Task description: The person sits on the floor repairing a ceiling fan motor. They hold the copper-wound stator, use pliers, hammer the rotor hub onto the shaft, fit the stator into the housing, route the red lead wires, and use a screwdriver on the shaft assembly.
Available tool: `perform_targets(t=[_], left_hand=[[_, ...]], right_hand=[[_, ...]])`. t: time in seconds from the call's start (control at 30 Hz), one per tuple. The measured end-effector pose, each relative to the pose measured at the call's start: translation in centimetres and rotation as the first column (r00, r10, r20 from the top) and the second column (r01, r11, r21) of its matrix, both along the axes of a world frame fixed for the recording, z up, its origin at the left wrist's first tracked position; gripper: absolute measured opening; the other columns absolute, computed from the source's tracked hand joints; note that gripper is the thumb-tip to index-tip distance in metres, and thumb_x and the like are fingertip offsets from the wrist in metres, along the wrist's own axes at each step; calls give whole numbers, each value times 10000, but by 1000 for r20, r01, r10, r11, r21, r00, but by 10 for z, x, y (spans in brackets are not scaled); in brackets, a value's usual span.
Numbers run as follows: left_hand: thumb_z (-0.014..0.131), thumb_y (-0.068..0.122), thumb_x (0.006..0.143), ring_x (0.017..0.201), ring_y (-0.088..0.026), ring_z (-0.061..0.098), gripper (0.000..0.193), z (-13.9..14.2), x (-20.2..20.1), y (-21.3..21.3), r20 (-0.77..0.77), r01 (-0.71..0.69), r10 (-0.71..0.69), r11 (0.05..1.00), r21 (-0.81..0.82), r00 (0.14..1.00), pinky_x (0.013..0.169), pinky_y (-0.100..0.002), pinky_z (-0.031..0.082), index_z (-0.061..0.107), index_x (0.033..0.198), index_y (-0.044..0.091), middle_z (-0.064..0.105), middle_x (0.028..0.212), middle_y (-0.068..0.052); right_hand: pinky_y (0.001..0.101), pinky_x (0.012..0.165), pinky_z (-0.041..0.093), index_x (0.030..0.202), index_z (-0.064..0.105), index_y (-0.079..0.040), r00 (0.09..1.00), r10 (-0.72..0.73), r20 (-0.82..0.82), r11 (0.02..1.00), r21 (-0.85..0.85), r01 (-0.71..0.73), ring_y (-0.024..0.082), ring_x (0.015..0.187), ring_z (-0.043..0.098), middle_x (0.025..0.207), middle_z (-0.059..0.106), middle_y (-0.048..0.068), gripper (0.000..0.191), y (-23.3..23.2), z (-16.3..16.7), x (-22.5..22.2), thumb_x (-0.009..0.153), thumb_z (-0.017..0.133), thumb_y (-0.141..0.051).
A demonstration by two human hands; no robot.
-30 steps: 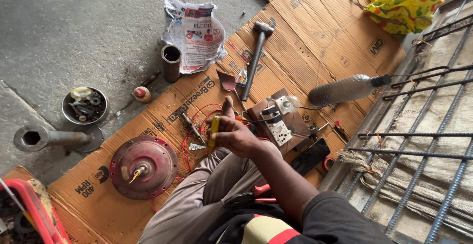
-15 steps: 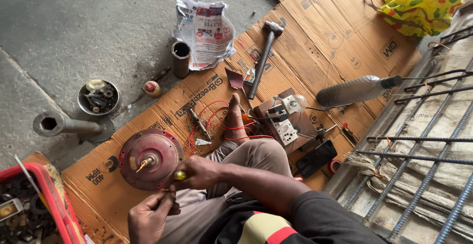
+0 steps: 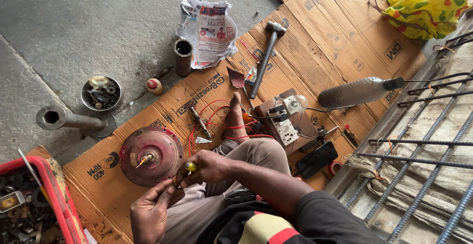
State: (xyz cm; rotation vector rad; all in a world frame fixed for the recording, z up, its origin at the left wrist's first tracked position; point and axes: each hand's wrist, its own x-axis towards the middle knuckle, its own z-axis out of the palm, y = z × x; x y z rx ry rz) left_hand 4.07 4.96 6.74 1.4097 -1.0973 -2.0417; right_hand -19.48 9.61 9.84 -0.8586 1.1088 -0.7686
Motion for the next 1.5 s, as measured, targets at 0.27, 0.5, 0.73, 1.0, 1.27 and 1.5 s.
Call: perform_targets(t=[0.27, 0.5, 0.73, 1.0, 1.27, 1.5], left_hand=[[710, -78, 866, 739, -261, 746, 224, -6, -1, 5, -139, -17, 35, 991, 135, 990, 710, -432, 670, 724, 1086, -121, 747, 911, -204], [725, -35, 833, 701, -251, 748, 329, -2, -2, 1, -220, 86, -22, 955, 285, 975, 666, -409, 648, 646, 1151, -52, 761, 881, -192], [772, -24, 821, 863, -201, 722, 476, -11, -10, -22, -147, -96, 96, 995, 3, 984, 785, -325, 625, 530, 1228, 22, 723, 1031, -174], [1045, 274, 371, 1379, -467, 395, 1331, -71, -12, -92, 651, 440, 40, 706, -555, 758, 1124, -573, 369, 426, 1519, 9, 440, 1476, -328], [997, 571, 733, 1436, -537, 317, 1267, -96, -33, -63, 812, 241, 205, 890, -387, 546, 1160, -654, 264, 262, 1564, -39, 373, 1533, -336], [949, 437, 720, 1472, -534, 265, 1342, -106, -30, -37, 745, 76, 182, 952, -298, 641, 1209, -560, 262, 54, 1605, -30, 256, 1582, -400]], right_hand=[[289, 940, 559, 1122, 769, -50, 998, 53, 42, 997, -63, -50, 106, 1017, 701, 1050, 776, 28, 226, 5, 2, -9, 927, 794, -160], [299, 849, 533, 1129, 750, -43, 977, 30, 213, 999, 36, -38, 120, 940, 650, 1004, 740, 16, 262, 4, -1, -11, 889, 826, -116], [250, 650, 514, 1111, 767, -33, 973, -155, 172, 985, 101, 139, 77, 740, 616, 892, 715, 11, 188, -1, -5, -12, 962, 771, -148], [242, 535, 445, 1186, 707, -52, 758, -650, 46, 737, 282, 615, 81, 615, 554, 831, 664, 0, 297, 23, -34, -62, 898, 776, -78], [246, 536, 430, 1228, 650, -22, 634, -747, 197, 662, 304, 685, 102, 619, 549, 850, 647, 26, 296, 42, -31, -93, 943, 729, -20], [239, 555, 436, 1181, 678, 4, 748, -663, 9, 734, 205, 648, 102, 682, 592, 900, 678, 34, 242, 6, -15, -82, 944, 727, -15]])
